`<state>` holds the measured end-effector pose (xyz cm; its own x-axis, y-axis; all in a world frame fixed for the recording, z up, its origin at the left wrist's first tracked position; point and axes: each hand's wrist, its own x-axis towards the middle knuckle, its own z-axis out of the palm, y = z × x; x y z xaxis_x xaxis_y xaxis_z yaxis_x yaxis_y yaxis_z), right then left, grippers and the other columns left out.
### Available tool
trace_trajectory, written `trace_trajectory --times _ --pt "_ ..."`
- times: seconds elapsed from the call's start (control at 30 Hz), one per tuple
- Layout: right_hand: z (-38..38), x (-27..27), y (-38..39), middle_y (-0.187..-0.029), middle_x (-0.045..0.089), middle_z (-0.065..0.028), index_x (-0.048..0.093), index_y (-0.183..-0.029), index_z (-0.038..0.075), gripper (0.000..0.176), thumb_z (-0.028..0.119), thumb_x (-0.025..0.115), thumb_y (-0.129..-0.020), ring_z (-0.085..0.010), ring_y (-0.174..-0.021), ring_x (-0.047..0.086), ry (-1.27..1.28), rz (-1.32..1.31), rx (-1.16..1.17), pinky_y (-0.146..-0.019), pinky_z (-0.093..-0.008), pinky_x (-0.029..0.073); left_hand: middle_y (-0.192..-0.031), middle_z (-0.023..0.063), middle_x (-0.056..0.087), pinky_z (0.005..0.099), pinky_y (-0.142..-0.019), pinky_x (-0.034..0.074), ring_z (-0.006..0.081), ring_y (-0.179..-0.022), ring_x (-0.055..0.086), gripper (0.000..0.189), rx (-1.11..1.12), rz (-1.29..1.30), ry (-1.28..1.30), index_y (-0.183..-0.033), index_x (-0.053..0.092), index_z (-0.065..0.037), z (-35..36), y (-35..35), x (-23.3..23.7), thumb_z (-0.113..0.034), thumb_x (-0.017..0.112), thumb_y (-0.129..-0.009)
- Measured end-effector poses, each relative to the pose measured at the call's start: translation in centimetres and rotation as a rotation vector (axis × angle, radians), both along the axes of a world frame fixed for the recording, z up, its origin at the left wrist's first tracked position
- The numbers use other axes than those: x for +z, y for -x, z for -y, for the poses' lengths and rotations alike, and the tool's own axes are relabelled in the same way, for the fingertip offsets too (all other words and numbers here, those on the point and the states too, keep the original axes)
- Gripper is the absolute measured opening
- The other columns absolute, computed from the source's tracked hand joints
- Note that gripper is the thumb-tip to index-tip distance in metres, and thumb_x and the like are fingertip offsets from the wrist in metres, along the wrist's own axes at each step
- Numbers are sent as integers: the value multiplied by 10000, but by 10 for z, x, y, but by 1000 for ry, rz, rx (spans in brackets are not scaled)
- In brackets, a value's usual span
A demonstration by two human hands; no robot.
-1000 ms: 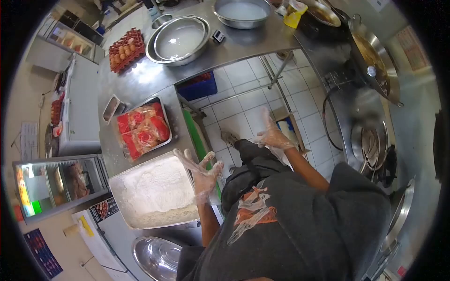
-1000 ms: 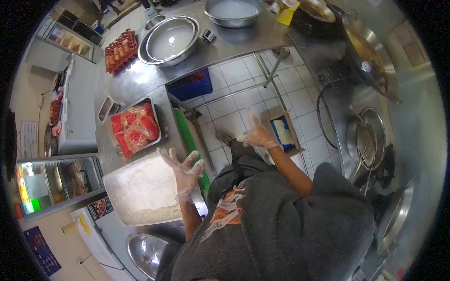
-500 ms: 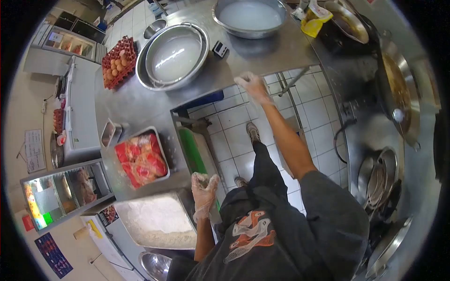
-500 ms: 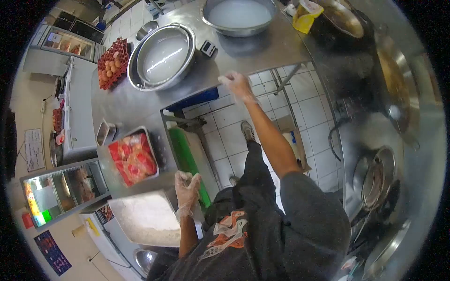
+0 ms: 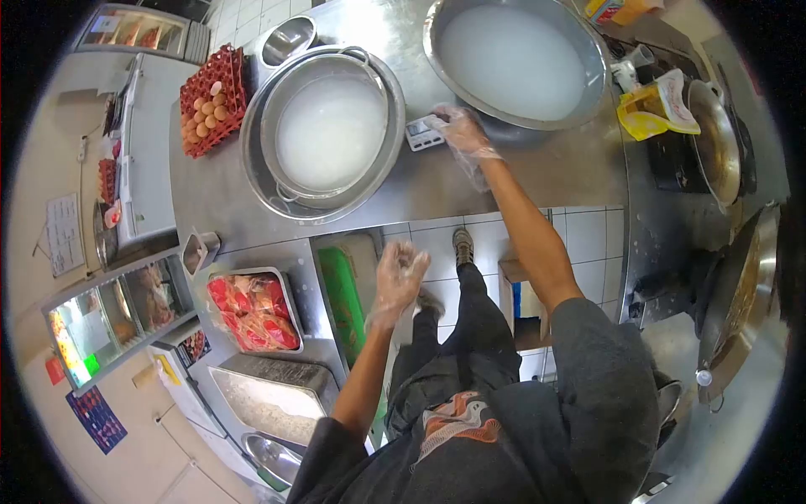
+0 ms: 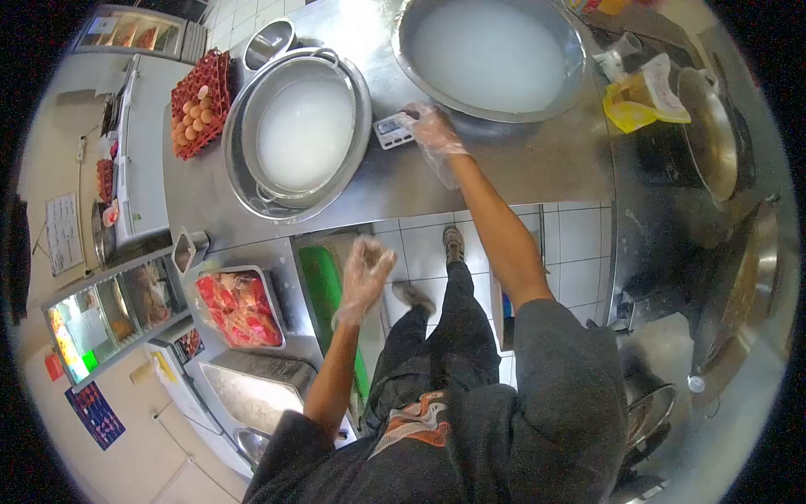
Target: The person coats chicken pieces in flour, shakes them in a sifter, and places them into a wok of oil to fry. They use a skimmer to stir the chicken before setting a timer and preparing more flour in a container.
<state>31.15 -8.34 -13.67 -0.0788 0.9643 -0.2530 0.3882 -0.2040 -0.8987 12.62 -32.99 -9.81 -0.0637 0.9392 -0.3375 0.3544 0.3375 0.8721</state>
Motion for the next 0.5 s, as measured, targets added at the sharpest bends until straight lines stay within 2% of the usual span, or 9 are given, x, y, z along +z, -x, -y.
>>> trace_trajectory --times 0.1,0.2,0.3,0.33,0.43,0.5 --pt "23 -21 -19 -1023 656 -96 641 -1073 -3 276 186 654 -872 -185 -910 610 56 -353 -1 -824 -314 482 -975 103 620 335 -799 495 184 -891 595 395 107 59 42 -1114 545 -24 -49 -13 -1 -203 731 -814" --pt "74 21 -26 -994 637 -58 634 -1061 17 246 158 672 -864 -150 -871 597 230 -645 -154 -782 -285 483 -1061 123 619 338 -834 504 198 -970 600 477 225 236 51 -1206 532 -33 -75 -32 16 -205 737 -811" --pt "112 54 -30 -969 623 -29 628 -1072 53 228 140 674 -867 -114 -841 583 255 -670 -194 -747 -254 484 -1078 124 622 320 -827 512 185 -981 603 506 182 339 77 -1253 510 -28 -79 -38 28 -170 730 -820" --pt "121 67 -33 -998 630 -34 628 -1086 50 229 145 661 -879 -109 -870 583 306 -611 -164 -733 -251 488 -1064 130 640 304 -820 518 167 -963 614 468 200 482 91 -1235 521 -2 -78 -42 36 -123 718 -828" --pt "144 86 -32 -1054 626 -45 617 -1129 45 258 131 647 -888 -118 -906 588 300 -611 -198 -758 -268 509 -1014 122 663 277 -717 542 162 -896 644 432 172 470 123 -1216 535 23 -69 -44 64 -105 703 -840" --pt "154 86 -31 -1125 609 -65 581 -1192 33 332 96 654 -874 -138 -975 584 233 -717 -213 -810 -287 514 -1031 107 672 239 -568 490 151 -845 661 412 143 420 139 -1188 565 0 -64 -42 75 -162 716 -841"
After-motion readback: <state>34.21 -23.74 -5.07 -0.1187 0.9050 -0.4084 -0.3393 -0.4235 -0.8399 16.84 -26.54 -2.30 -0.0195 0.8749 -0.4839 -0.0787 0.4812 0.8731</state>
